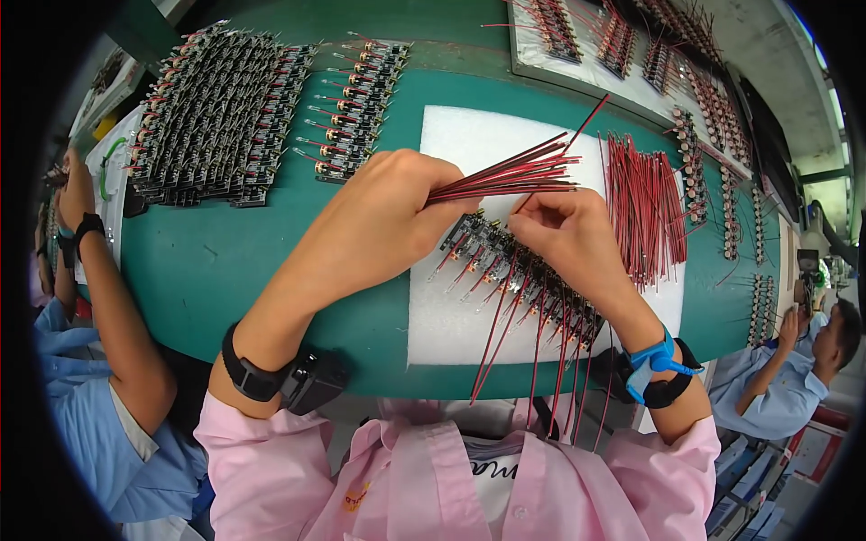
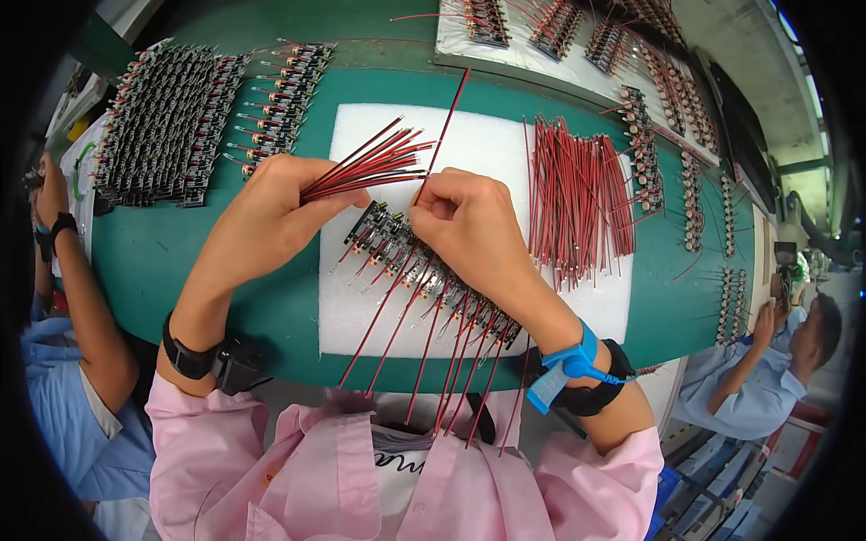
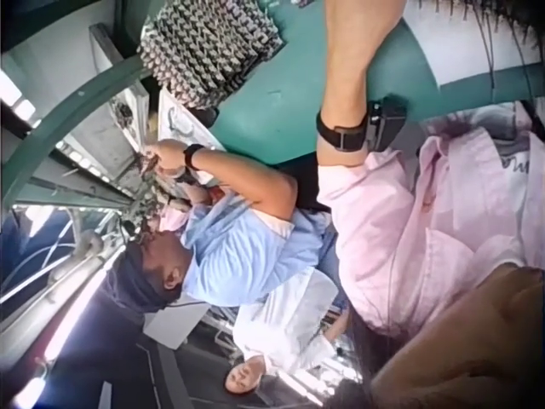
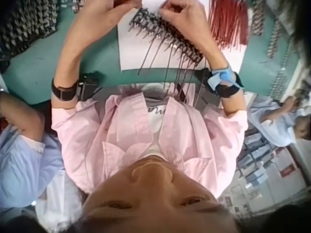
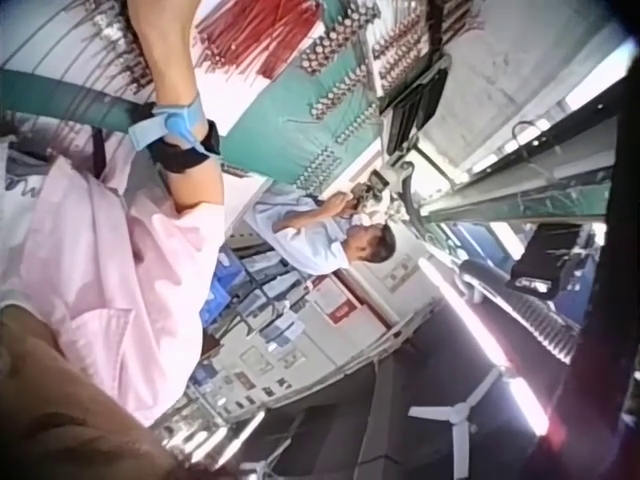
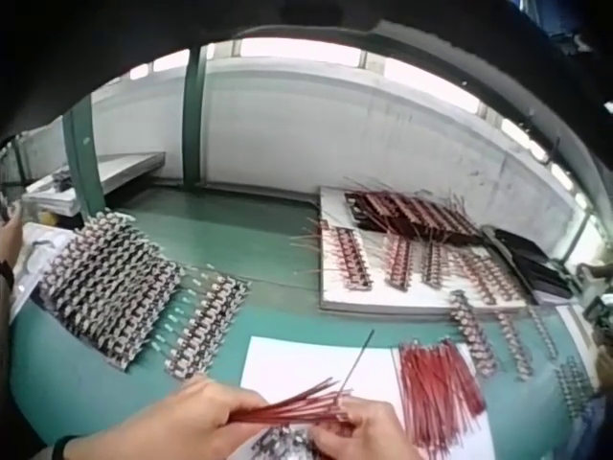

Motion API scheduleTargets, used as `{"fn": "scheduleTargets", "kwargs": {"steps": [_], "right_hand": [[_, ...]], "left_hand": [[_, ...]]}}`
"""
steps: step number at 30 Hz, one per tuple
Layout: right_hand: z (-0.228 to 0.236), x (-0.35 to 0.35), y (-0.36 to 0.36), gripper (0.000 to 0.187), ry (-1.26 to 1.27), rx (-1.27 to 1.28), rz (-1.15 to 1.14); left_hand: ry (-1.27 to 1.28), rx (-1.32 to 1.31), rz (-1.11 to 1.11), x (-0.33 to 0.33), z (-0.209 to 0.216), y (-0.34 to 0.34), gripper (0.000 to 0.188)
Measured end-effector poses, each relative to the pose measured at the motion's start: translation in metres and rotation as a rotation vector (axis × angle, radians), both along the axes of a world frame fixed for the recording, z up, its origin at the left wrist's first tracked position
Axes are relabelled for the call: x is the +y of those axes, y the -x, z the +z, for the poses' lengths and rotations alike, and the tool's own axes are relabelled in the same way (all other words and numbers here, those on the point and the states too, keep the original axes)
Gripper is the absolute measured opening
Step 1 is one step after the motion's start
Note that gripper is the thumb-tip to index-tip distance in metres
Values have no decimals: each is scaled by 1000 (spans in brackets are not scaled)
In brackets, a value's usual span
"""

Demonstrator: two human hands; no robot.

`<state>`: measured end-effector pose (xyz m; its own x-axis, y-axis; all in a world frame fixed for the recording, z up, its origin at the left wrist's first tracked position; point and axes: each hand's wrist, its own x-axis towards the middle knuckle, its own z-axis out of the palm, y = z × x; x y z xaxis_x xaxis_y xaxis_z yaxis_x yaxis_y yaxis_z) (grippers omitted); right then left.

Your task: The worker is manually inserting individual red wires into a multi-pin connector at an assembly station.

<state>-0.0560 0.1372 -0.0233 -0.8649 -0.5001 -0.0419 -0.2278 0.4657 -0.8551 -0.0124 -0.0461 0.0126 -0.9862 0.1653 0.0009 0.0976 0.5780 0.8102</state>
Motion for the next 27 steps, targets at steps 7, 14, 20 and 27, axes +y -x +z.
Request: {"fn": "scheduleTargets", "kwargs": {"steps": [7,14,20,27], "right_hand": [[-2,-2,-1,7,-23,13,-7],[-2,-2,-1,7,-23,51,20],[-2,-1,-1,7,-56,76,26],[-1,-2,-3,6,-56,162,74]], "left_hand": [[2,67,-26,-2,-7,0,14],[10,48,-28,-2,-3,-1,14],[5,65,-35,-2,-7,0,14],[-18,87,-48,-2,-6,-2,13]]}}
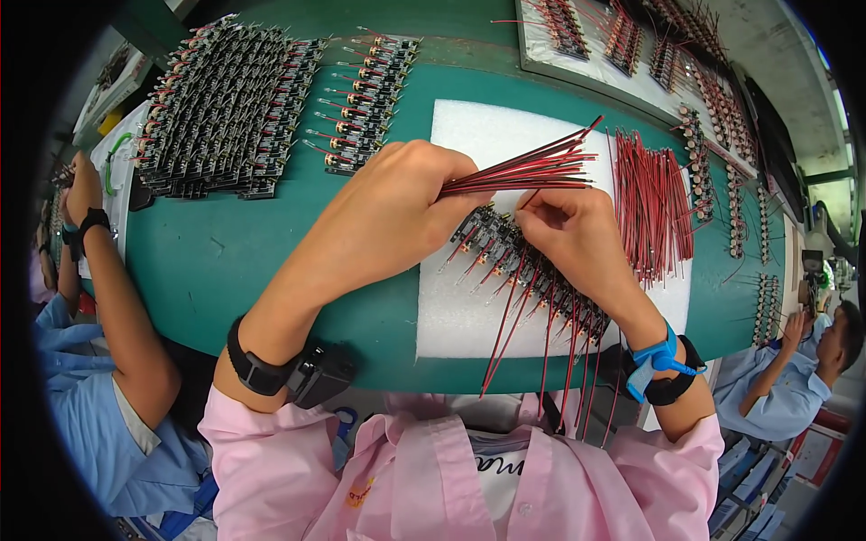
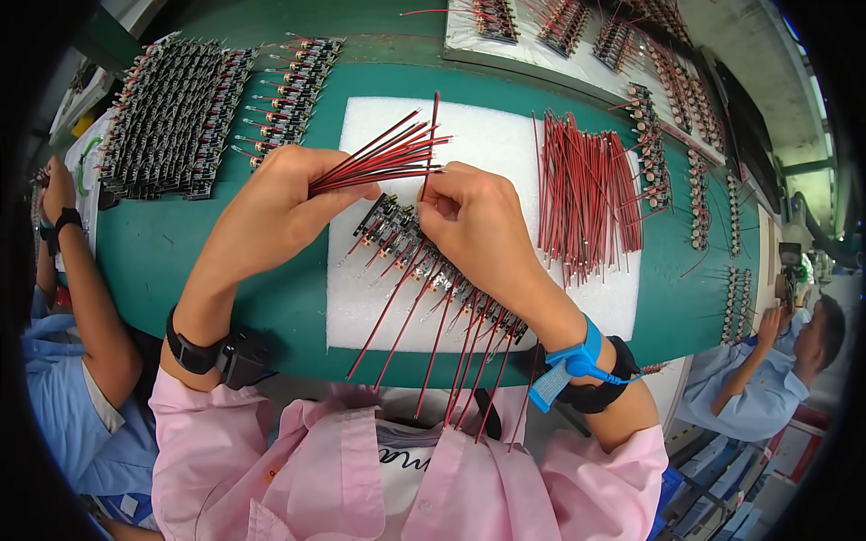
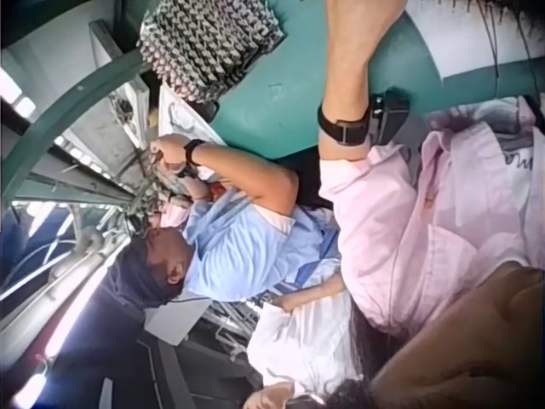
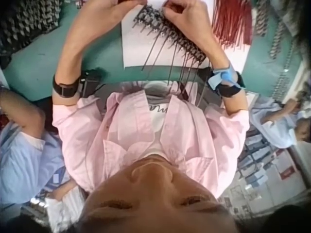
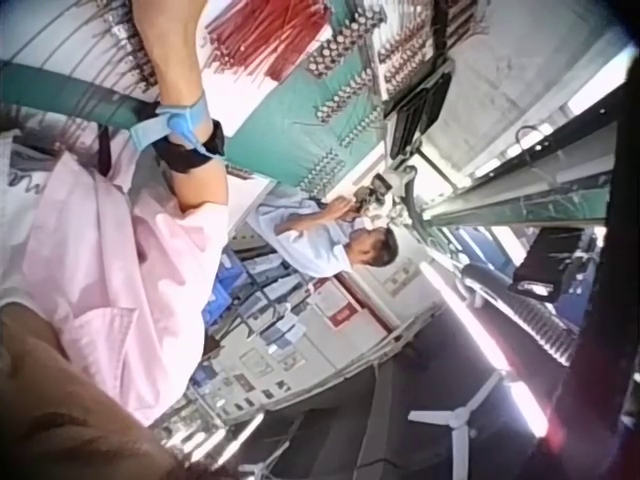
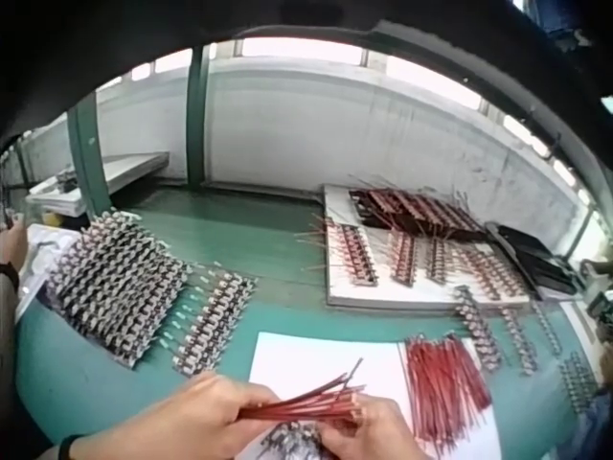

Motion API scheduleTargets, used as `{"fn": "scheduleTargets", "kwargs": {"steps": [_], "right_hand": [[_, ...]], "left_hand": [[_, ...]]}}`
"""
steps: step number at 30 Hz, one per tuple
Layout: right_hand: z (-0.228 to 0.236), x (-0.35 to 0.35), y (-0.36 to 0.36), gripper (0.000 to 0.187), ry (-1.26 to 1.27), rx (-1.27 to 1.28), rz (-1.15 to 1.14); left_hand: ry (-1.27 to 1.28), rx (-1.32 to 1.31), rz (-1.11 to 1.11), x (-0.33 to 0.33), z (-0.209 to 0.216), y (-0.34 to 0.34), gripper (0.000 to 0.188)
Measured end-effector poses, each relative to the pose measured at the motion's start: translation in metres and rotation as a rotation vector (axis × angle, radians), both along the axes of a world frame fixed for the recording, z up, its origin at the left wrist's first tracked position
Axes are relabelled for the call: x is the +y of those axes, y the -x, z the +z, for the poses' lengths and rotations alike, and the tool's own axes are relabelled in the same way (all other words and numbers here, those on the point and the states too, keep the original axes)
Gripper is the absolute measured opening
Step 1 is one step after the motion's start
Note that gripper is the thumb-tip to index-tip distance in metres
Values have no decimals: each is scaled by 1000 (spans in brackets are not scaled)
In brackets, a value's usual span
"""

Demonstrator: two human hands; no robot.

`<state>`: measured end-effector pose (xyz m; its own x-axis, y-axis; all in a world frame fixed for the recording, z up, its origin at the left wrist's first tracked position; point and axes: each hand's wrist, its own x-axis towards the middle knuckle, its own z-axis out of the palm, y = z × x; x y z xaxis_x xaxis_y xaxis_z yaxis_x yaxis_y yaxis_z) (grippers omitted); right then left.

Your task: The worker is manually inserting individual red wires into a multi-pin connector at an assembly station.

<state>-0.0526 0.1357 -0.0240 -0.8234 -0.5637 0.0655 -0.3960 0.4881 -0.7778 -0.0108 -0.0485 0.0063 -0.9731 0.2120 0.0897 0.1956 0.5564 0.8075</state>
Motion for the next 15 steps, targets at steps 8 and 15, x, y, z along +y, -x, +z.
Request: {"fn": "scheduleTargets", "kwargs": {"steps": [8,15], "right_hand": [[1,-4,1,5,27,88,26],[6,-4,-2,10,78,167,55]], "left_hand": [[20,60,-8,-2,-5,-1,13],[144,-144,-82,0,12,0,13]]}}
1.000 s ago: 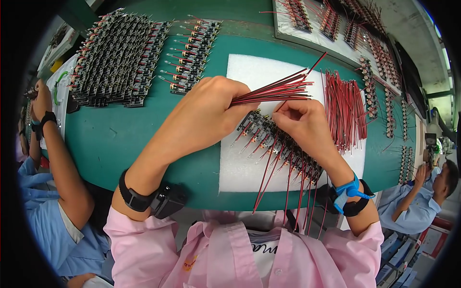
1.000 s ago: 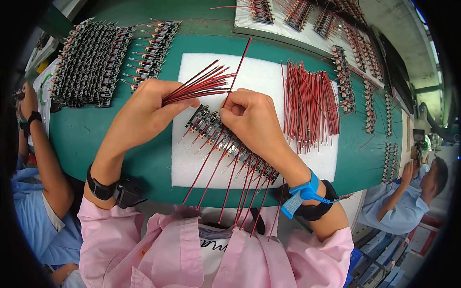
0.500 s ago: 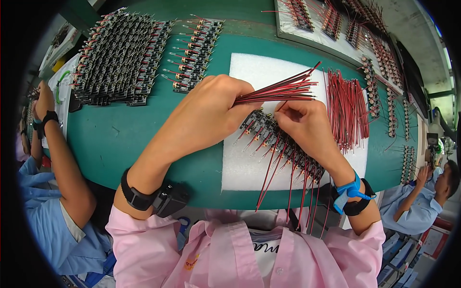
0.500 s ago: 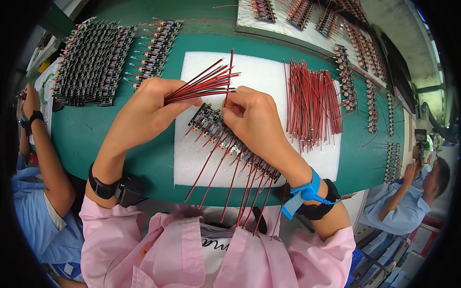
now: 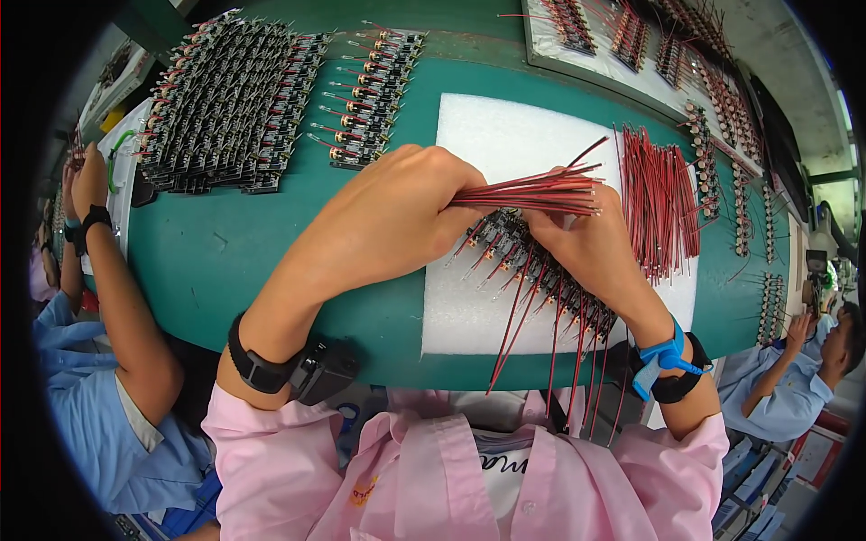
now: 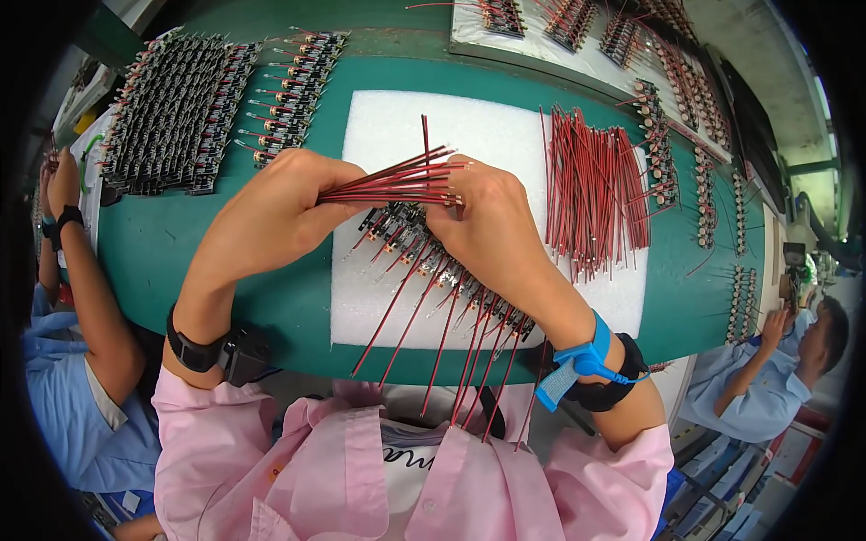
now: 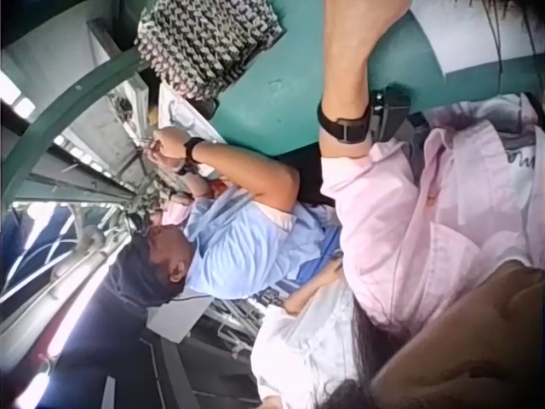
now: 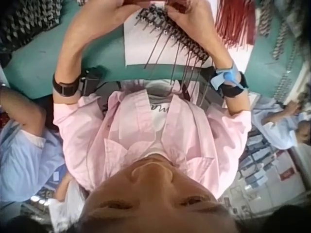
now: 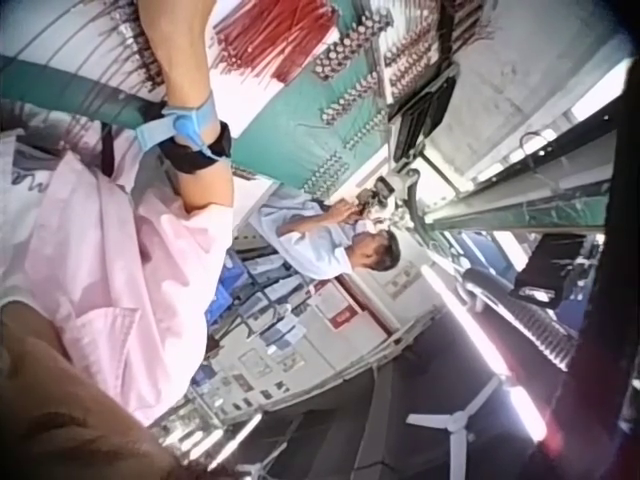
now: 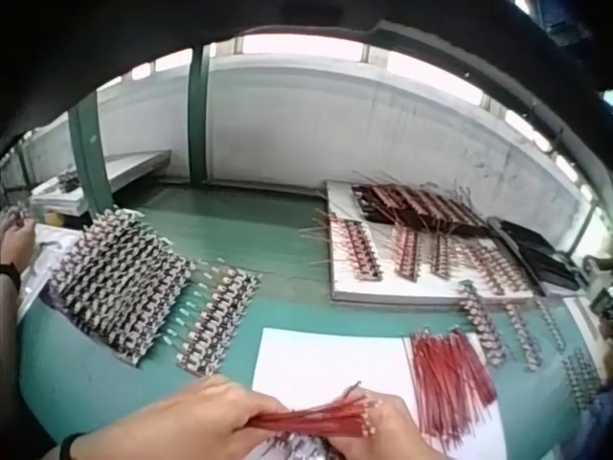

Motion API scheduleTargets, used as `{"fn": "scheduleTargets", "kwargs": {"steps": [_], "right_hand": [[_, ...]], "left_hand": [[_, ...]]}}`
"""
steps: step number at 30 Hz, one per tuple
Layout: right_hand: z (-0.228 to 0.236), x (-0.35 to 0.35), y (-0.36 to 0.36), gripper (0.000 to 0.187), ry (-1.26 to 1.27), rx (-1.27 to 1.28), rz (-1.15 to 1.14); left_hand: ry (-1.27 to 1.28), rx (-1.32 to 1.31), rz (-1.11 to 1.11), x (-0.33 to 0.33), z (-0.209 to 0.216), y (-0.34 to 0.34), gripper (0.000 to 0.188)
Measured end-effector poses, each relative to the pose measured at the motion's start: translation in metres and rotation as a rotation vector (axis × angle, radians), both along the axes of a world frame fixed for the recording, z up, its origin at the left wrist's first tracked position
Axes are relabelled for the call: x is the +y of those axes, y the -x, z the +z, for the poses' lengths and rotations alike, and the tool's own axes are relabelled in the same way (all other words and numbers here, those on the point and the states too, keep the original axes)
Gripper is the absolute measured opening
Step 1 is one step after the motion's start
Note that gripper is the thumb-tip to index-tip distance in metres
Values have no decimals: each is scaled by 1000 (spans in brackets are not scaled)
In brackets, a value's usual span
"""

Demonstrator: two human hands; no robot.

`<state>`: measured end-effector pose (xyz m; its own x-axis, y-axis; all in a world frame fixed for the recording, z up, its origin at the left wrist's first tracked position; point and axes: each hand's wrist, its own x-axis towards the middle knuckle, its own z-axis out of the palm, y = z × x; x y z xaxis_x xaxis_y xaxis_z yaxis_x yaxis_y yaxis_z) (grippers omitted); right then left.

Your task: The worker is manually inserting individual red wires into a multi-pin connector at an assembly station.

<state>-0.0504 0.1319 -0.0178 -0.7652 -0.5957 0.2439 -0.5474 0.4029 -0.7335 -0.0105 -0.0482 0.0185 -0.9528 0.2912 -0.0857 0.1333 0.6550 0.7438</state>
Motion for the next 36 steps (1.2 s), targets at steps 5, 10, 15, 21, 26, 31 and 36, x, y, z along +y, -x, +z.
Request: {"fn": "scheduleTargets", "kwargs": {"steps": [5,10,15,21,26,31,36], "right_hand": [[-3,8,6,6,-62,25,98],[-3,3,4,6,-55,-95,15],[1,3,7,5,-100,-109,23],[0,2,7,4,-45,-87,57],[4,3,8,7,-131,-119,63],[5,3,7,7,-152,-113,49],[4,1,6,7,-127,-83,49]], "left_hand": [[65,0,-235,-8,0,-4,14],[126,-18,-454,-20,6,-10,18],[226,120,-430,-23,6,-13,27],[422,194,-333,-21,1,-20,52],[415,239,-318,-21,-2,-21,52],[439,236,-317,-19,-2,-20,51],[447,223,-309,-19,-1,-22,51]]}}
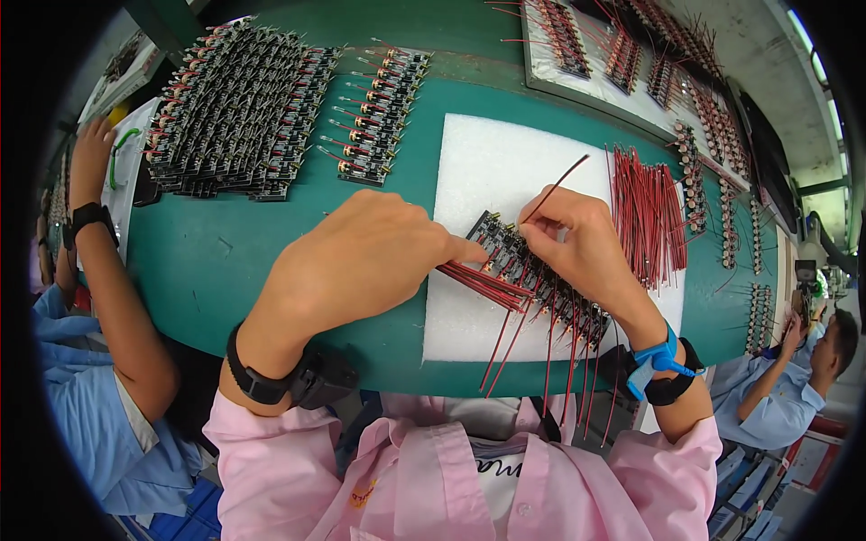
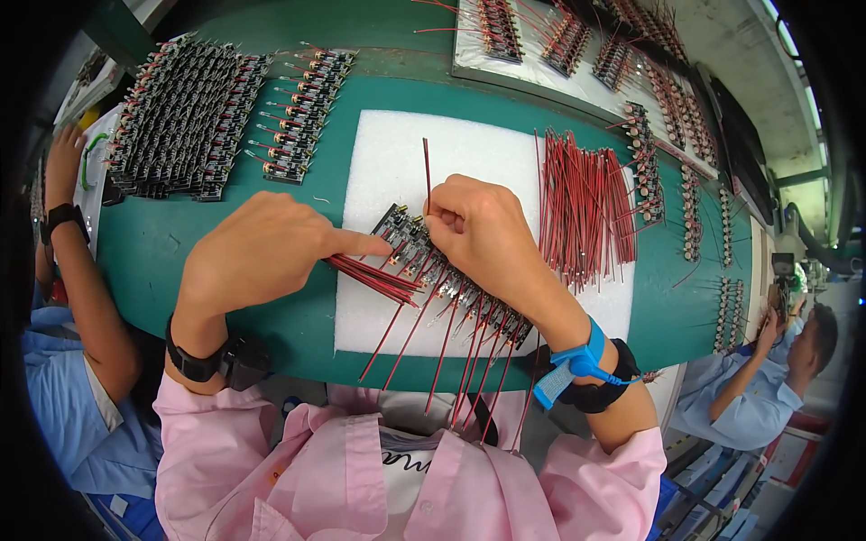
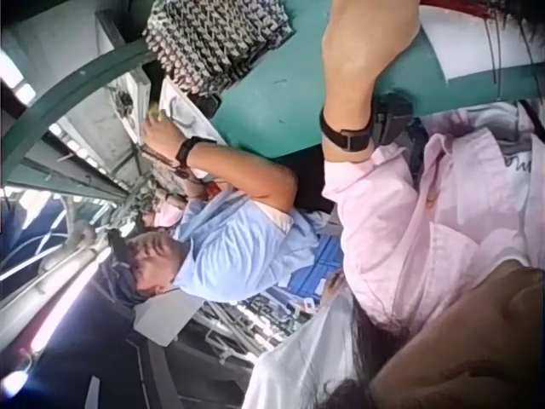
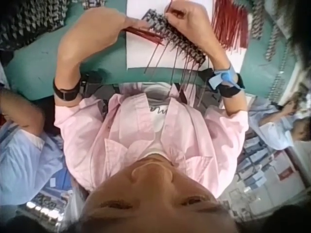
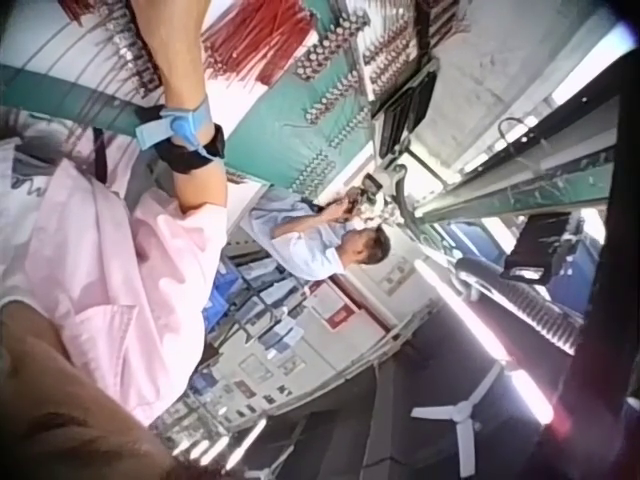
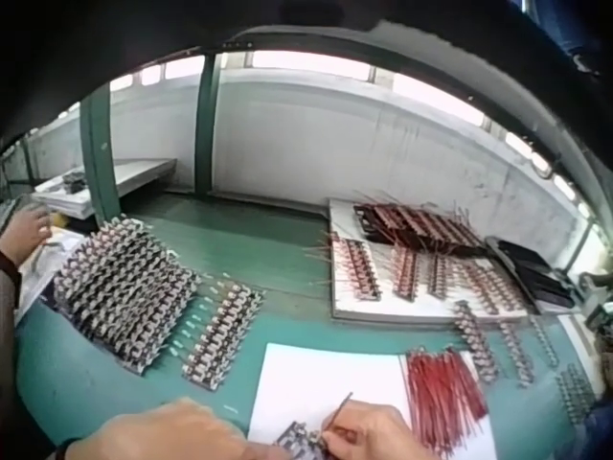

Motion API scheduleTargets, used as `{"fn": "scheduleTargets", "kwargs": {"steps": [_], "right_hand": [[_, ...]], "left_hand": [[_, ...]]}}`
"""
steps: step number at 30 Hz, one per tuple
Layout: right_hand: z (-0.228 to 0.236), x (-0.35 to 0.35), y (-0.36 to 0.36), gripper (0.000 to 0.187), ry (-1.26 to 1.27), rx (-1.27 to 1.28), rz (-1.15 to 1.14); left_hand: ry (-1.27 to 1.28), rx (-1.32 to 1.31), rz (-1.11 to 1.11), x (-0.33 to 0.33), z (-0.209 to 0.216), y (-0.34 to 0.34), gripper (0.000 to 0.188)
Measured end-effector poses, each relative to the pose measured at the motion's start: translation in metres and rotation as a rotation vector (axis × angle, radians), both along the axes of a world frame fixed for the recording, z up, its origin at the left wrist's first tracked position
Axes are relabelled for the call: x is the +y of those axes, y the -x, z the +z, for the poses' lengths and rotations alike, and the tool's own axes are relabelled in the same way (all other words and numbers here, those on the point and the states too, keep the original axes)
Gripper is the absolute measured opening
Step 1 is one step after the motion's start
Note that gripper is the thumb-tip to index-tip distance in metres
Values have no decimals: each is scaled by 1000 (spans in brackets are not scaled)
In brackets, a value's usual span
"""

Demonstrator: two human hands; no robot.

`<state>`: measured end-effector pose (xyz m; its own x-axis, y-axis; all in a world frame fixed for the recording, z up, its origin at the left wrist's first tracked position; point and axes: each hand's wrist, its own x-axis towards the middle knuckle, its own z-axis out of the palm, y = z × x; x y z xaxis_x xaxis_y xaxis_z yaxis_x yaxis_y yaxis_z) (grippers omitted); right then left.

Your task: The worker is manually inserting individual red wires into a multi-pin connector at an assembly station.

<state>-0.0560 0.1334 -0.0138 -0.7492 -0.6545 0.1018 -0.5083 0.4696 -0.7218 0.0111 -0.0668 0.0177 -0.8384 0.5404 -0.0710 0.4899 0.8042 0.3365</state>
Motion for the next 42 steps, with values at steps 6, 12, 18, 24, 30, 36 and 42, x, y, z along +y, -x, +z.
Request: {"fn": "scheduleTargets", "kwargs": {"steps": [6,12,18,24,30,36,42], "right_hand": [[-1,-1,-1,7,20,9,4],[-4,-1,-2,6,5,28,-29],[-5,-2,-4,6,-14,60,-52],[-7,-4,-8,5,24,115,-102],[-4,-4,-11,5,-26,79,-144],[-3,-5,-10,6,-2,50,-124],[-2,-6,-7,6,-62,38,-92]], "left_hand": [[-21,13,10,-1,0,-2,50],[-15,28,0,0,-1,-1,49],[-17,51,1,0,-1,-2,48],[-5,72,-4,0,-2,-2,47],[21,93,-14,0,0,-3,46],[-25,114,-6,-1,-3,-4,44],[-61,125,-9,-1,-4,-4,43]]}}
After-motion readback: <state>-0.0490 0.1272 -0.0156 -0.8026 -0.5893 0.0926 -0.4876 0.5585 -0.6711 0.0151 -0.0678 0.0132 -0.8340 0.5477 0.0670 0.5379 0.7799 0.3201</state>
